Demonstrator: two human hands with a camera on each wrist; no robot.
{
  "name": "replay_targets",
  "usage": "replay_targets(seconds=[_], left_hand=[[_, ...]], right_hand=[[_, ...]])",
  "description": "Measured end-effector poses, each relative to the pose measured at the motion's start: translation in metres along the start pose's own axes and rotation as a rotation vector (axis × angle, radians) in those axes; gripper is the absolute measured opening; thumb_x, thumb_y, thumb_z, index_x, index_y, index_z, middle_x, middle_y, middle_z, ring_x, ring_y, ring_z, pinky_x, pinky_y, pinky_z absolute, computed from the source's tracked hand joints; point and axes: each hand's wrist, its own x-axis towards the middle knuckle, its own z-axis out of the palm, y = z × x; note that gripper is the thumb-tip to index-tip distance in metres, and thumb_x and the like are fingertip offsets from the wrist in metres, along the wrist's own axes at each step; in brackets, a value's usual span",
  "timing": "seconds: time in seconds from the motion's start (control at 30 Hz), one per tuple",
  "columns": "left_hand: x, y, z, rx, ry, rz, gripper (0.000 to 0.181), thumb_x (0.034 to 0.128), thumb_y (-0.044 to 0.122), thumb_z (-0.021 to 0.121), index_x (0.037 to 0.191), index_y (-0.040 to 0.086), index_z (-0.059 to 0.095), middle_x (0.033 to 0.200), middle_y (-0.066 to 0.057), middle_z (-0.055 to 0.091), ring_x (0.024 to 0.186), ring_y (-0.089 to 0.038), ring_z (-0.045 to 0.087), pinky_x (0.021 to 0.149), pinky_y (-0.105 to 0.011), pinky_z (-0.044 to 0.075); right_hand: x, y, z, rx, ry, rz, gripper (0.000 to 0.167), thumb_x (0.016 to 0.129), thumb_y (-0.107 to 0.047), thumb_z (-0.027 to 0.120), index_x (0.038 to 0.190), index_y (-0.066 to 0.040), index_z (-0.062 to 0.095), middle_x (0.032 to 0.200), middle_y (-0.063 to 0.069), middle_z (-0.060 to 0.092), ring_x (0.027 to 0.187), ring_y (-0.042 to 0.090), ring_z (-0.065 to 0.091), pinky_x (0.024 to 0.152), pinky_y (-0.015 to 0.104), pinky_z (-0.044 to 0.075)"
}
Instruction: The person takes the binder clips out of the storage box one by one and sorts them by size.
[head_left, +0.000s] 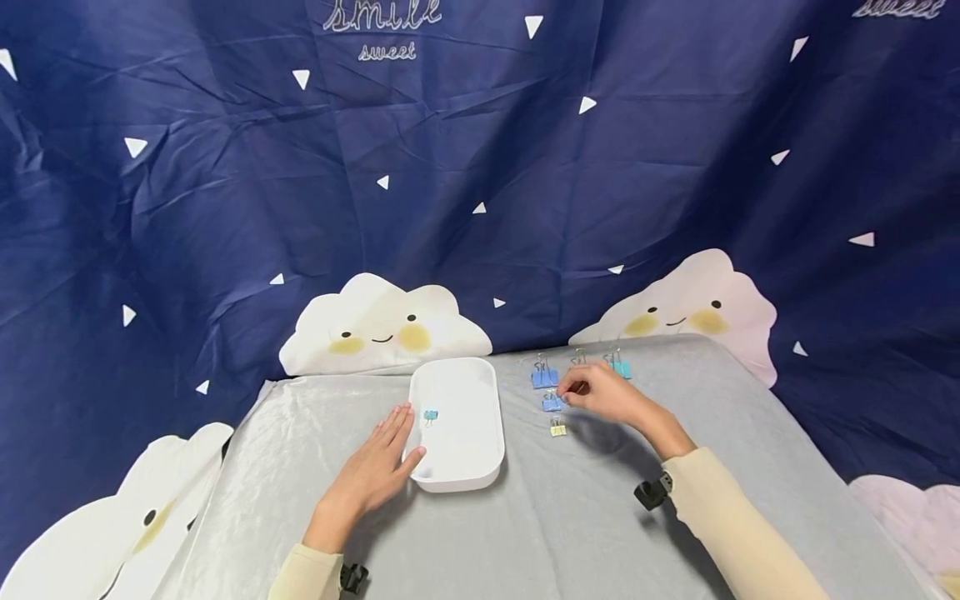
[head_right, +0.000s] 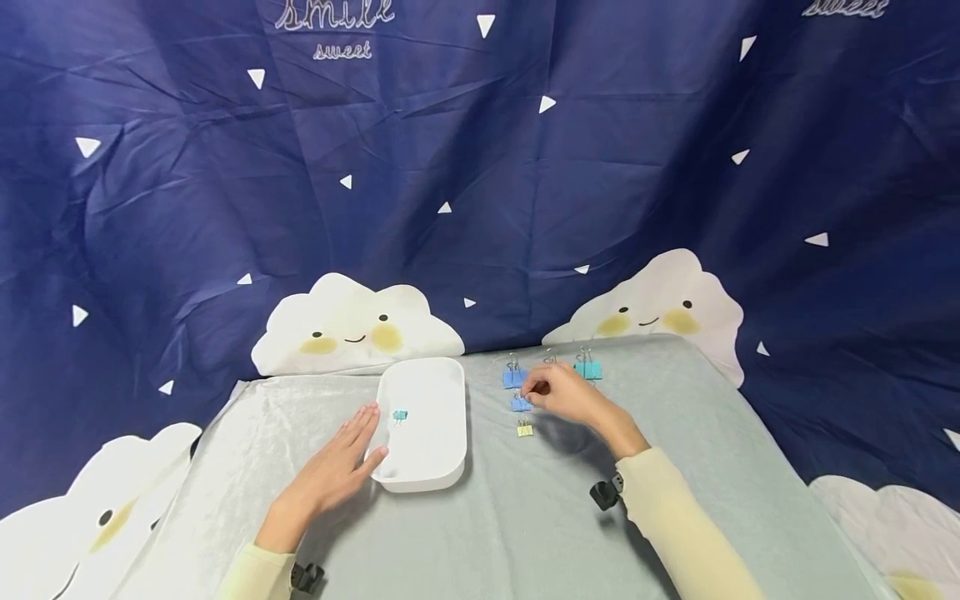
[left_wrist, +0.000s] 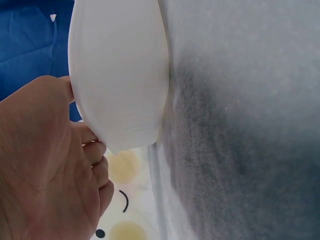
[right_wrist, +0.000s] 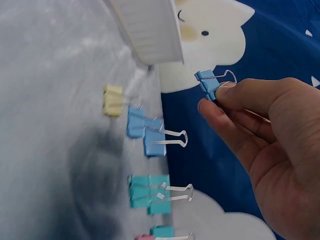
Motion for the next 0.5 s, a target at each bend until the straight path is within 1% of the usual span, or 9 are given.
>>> replay_targets(seconds=[0.1,0.23,0.33,0.43,0.5], left_hand=[[0.0,0.0,0.001,-0.008,-0.005,0.0,0.074,0.1133,0.047,0.045,0.167,-0.001,0.026,0.177,-0.016,0.024,0.165,-0.033,0.023,0.135,-0.052,0.025],[0.0,0.0,0.0,-0.01,-0.003,0.003,0.073,0.1136,0.046,0.045,0.167,-0.001,0.027,0.177,-0.016,0.025,0.165,-0.033,0.023,0.135,-0.053,0.025],[0.0,0.0,-0.001,-0.01,-0.005,0.001,0.073,0.1137,0.046,0.045,0.167,-0.001,0.026,0.177,-0.015,0.025,0.165,-0.033,0.023,0.135,-0.052,0.025],[0.0,0.0,-0.001,-0.005,-0.013,0.0,0.073,0.1138,0.046,0.044,0.167,0.0,0.026,0.177,-0.015,0.024,0.165,-0.033,0.023,0.135,-0.052,0.024],[0.0,0.0,-0.001,0.0,-0.009,0.004,0.073,0.1136,0.046,0.045,0.167,0.0,0.026,0.177,-0.016,0.025,0.165,-0.033,0.023,0.135,-0.052,0.024]], right_hand=[[-0.01,0.009,0.001,0.026,0.006,0.036,0.009,0.094,0.002,0.074,0.098,-0.004,0.08,0.094,0.003,0.08,0.085,0.009,0.073,0.078,0.025,0.064],[-0.021,0.02,0.001,0.025,0.02,0.079,0.009,0.095,0.0,0.074,0.098,-0.005,0.08,0.095,0.003,0.079,0.086,0.007,0.072,0.08,0.024,0.064],[-0.028,0.027,0.0,0.027,0.031,0.096,0.009,0.094,0.001,0.075,0.099,-0.004,0.08,0.095,0.003,0.079,0.086,0.006,0.071,0.08,0.023,0.064],[-0.035,0.033,0.0,0.042,0.038,0.092,0.009,0.093,0.004,0.075,0.097,-0.003,0.08,0.094,0.006,0.079,0.086,0.007,0.072,0.08,0.023,0.064],[-0.039,0.037,0.0,0.041,0.044,0.099,0.009,0.093,0.004,0.075,0.096,-0.003,0.079,0.094,0.006,0.079,0.085,0.008,0.072,0.079,0.023,0.064]])
